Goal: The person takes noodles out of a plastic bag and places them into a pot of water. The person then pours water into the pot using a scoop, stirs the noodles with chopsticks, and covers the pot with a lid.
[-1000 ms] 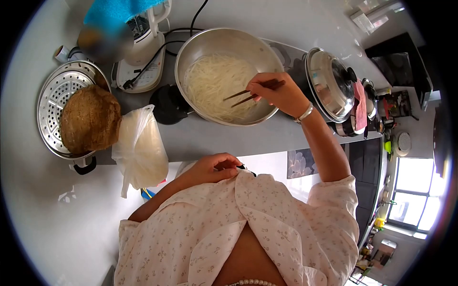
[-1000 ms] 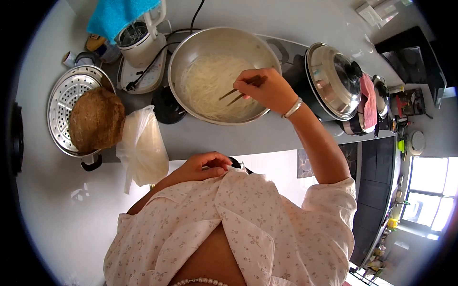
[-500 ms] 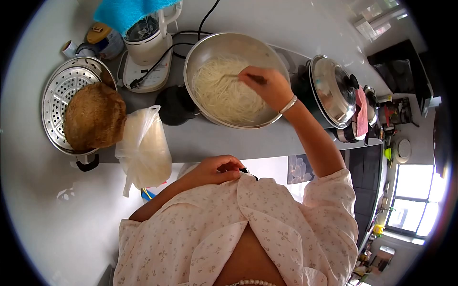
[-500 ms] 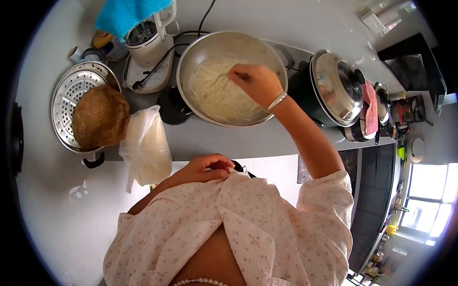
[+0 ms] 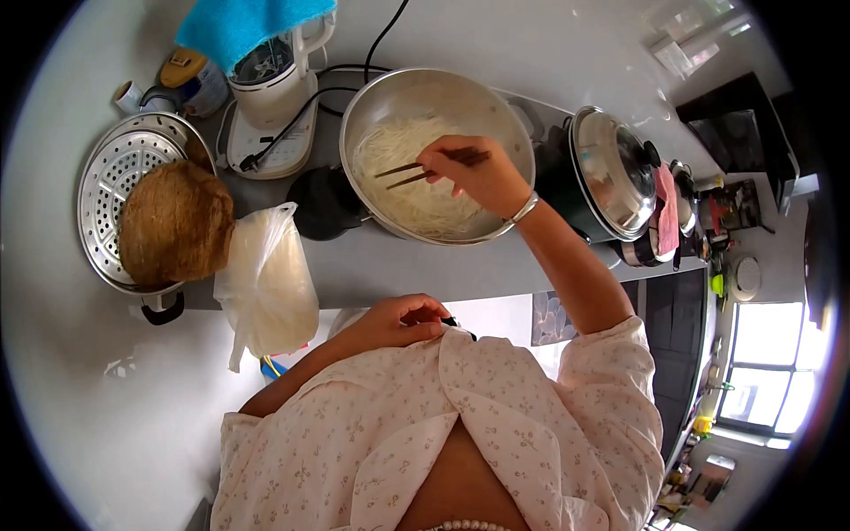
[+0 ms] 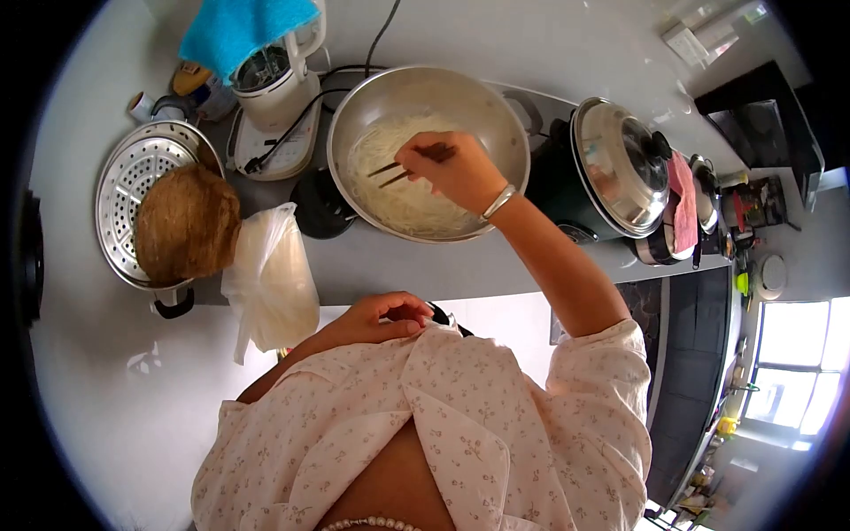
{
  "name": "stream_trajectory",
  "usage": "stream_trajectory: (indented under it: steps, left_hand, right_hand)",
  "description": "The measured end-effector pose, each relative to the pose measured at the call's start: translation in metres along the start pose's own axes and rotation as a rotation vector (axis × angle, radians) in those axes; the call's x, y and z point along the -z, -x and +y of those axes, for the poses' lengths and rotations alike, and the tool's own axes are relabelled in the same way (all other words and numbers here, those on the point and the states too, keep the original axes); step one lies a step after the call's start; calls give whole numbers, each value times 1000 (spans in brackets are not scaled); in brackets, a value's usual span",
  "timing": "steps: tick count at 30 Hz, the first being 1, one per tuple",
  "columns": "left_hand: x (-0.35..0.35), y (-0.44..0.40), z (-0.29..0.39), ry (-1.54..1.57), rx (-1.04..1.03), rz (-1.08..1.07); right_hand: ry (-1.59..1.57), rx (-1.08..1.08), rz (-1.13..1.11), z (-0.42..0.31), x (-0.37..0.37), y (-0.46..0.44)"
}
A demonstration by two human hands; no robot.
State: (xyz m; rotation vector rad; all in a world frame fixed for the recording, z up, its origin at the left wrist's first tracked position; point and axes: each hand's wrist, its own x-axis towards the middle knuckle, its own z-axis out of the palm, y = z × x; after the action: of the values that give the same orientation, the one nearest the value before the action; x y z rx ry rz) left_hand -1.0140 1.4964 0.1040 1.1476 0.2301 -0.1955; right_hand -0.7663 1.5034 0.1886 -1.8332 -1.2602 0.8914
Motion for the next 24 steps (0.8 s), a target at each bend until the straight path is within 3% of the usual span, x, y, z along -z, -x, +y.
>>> stream_trajectory:
  steps: [2, 4, 6, 8, 11, 16, 19, 21, 24]
  left_hand:
    - [0, 2, 0, -4, -6, 10]
    - [0, 3, -1, 2, 0, 12]
    - [0, 3, 0, 7, 1, 15]
    - [-2, 4, 2, 25, -3, 9]
    - [-4, -1, -2, -78, -93, 12]
    - [-3, 4, -5, -84, -70, 49]
    - [-5, 6, -7, -42, -67, 58]
    - [-6, 5, -7, -37, -73, 61]
    - [-5, 3, -6, -94, -85, 37]
  right_hand:
    - [-127, -13, 40, -2, 11, 1]
    - [-44, 13, 84, -2, 22, 3]
    - [62, -171, -14, -3, 27, 3]
    - [23, -127, -19, 3, 17, -2]
    - [214, 126, 196, 19, 7, -21]
    - [455, 228, 392, 11, 19, -24]
    - [260, 106, 304, 16, 16, -24]
    - [-3, -7, 54, 17, 6, -21]
    - [-41, -61, -107, 2, 8, -5]
